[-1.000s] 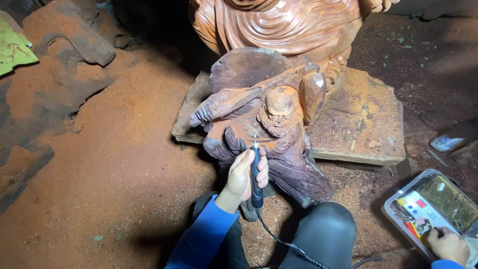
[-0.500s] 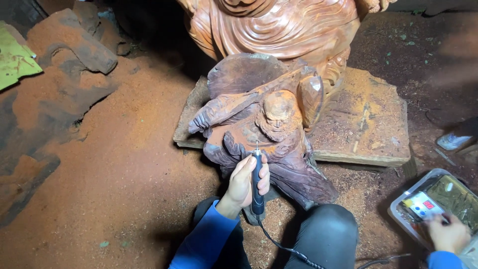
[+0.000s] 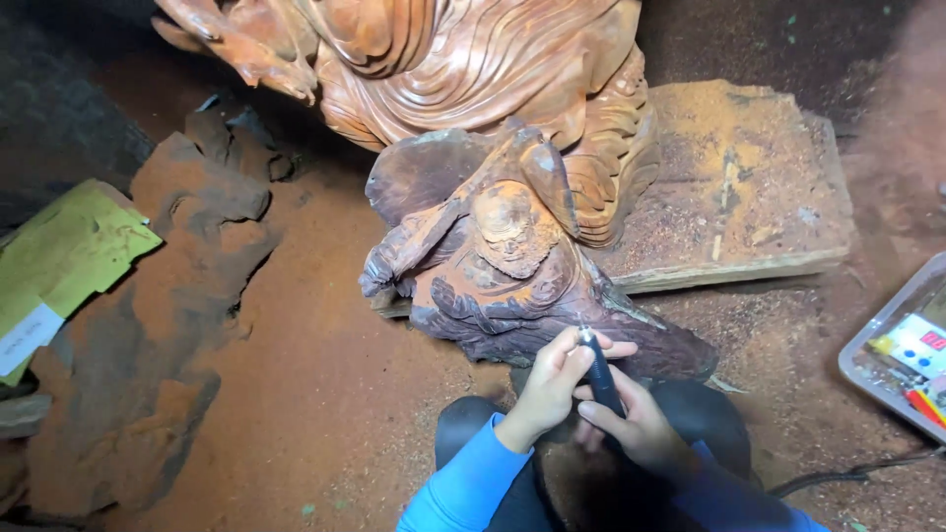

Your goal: Using a rotary tool to carve fine details into a wooden statue

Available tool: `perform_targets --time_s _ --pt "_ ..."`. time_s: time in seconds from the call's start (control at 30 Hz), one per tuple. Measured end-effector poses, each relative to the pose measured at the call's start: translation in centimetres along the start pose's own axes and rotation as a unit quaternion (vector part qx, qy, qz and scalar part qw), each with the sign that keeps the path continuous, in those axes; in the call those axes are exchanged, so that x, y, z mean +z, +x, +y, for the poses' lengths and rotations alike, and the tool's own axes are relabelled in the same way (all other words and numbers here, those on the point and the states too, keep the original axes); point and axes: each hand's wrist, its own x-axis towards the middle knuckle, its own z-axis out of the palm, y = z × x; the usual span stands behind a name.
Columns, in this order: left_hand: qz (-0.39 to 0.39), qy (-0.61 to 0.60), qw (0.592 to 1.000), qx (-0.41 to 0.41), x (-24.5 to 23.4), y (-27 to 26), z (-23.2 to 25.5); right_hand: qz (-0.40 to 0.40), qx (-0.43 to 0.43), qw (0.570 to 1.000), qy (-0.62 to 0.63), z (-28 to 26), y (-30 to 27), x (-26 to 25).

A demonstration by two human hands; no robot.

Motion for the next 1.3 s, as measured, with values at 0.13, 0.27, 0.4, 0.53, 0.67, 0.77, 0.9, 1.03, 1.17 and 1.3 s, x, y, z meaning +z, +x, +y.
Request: perform_targets --time_s 0.13,0.27,0.4,0.53,0.67,0.77,0.9,1.03,1.17,1.3 --pt "-0.001 -0.018 1.0 -0.024 -0.1 0.9 -1.2 0.026 -0.046 0.999 0.008 1.7 -0.2 -0.8" --pt "-0.009 -0.056 0.998 -0.041 0.6 2.0 -1.8 0.065 -0.023 0.998 -0.005 0.3 -0.5 -1.2" --pt "-0.013 -0.115 0.992 -0.059 1.1 2.9 -3.1 0.076 -0.035 0.996 0.007 -0.7 -0.8 -1.4" --pt "-0.018 -0.11 0.992 -0.057 1.6 3.7 -3.6 0.091 -0.042 0.994 0.052 0.9 -0.5 -2.0" --pt "-0.04 -0.112 0.992 -0.051 1.8 4.4 -4.4 0.098 0.004 0.99 0.099 0.7 -0.6 -2.4" --pt "-0.052 -0.111 0.991 -0.054 1.7 4.8 -4.9 0.104 0.013 0.989 0.103 0.7 -0.7 -2.7" --pt "-0.059 -0.125 0.989 -0.054 1.5 5.1 -5.7 0.102 0.013 0.99 0.097 0.2 -0.8 -2.9" --pt "-0.074 -0.151 0.985 -0.038 1.5 5.0 -5.6 0.105 0.015 0.99 0.091 0.0 -0.9 -3.0" --pt "-0.004 -0.173 0.984 -0.034 0.6 4.5 -6.6 0.054 -0.024 0.998 0.033 1.8 -0.7 -3.6" --pt "0.102 -0.192 0.975 0.036 -1.1 4.8 -6.6 0.025 -0.159 0.987 -0.006 0.8 -2.8 -5.3"
